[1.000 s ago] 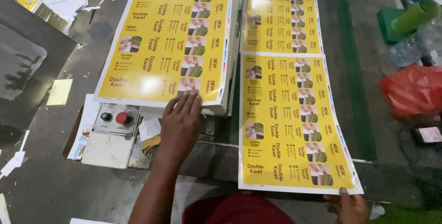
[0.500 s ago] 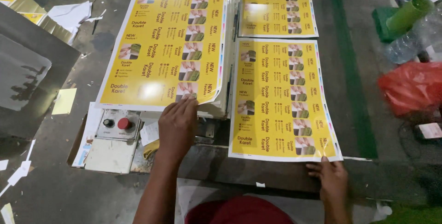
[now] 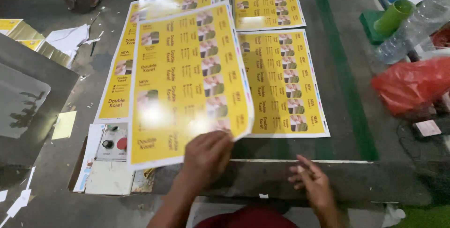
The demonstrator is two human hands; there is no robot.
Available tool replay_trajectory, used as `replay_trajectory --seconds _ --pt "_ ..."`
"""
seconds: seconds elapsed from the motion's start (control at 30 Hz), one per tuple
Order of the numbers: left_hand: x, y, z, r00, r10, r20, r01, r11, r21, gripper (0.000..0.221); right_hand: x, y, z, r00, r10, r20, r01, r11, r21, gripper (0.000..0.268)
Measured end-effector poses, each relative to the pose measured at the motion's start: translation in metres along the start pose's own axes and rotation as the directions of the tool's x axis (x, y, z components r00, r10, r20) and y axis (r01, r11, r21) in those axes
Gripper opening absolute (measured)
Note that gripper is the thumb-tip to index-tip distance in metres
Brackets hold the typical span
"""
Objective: Inspecting and organizing stacks of printed product labels on a production table.
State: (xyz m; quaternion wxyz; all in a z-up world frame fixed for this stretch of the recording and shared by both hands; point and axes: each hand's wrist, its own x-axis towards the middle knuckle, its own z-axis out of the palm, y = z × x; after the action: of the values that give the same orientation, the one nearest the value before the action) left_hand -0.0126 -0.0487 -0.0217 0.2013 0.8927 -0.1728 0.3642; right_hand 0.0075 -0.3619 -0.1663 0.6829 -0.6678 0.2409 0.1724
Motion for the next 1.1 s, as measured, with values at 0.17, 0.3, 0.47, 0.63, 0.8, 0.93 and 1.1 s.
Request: replay_trajectory --seconds 0.17,0.3,0.47,0.63,0.8,0.93,1.1 --pt "0.010 0.057 0.025 0.962 0.180 0.208 -0.135 0.968 -0.212 0.024 0.009 0.039 0.022 0.773 -0.430 0.466 0.365 0.903 0.227 0.043" --pt "0.004 0.070 0.027 0.918 0.237 0.318 -0.152 0.951 -0.269 0.029 0.018 0.050 0.025 0.880 -0.347 0.324 0.296 0.935 0.196 0.043" --pt "-0.001 0.047 0.014 0.881 0.121 0.457 -0.065 0.988 -0.138 0.040 0.005 0.017 0.012 0.946 -0.301 0.117 0.240 0.898 0.369 0.033" --pt "-0.004 -0.015 0.008 0.947 -0.091 0.308 0.052 0.990 0.132 0.036 0.014 0.037 -0.037 0.948 -0.308 -0.082 0.319 0.910 0.266 0.029" --pt "-0.009 -0.059 0.015 0.974 -0.223 0.043 0.204 0.943 0.263 0.033 0.022 0.063 -0.084 0.958 -0.225 -0.180 0.264 0.936 0.234 0.027" --pt "-0.028 -0.073 0.031 0.941 -0.296 0.166 0.204 0.885 0.418 0.082 0.045 0.105 -0.129 0.944 -0.215 -0.251 0.266 0.945 0.189 0.022" --pt "-0.032 -0.064 0.021 0.922 -0.320 0.217 0.172 0.842 0.512 0.076 0.033 0.108 -0.135 0.899 -0.144 -0.415 0.199 0.975 0.094 0.027"
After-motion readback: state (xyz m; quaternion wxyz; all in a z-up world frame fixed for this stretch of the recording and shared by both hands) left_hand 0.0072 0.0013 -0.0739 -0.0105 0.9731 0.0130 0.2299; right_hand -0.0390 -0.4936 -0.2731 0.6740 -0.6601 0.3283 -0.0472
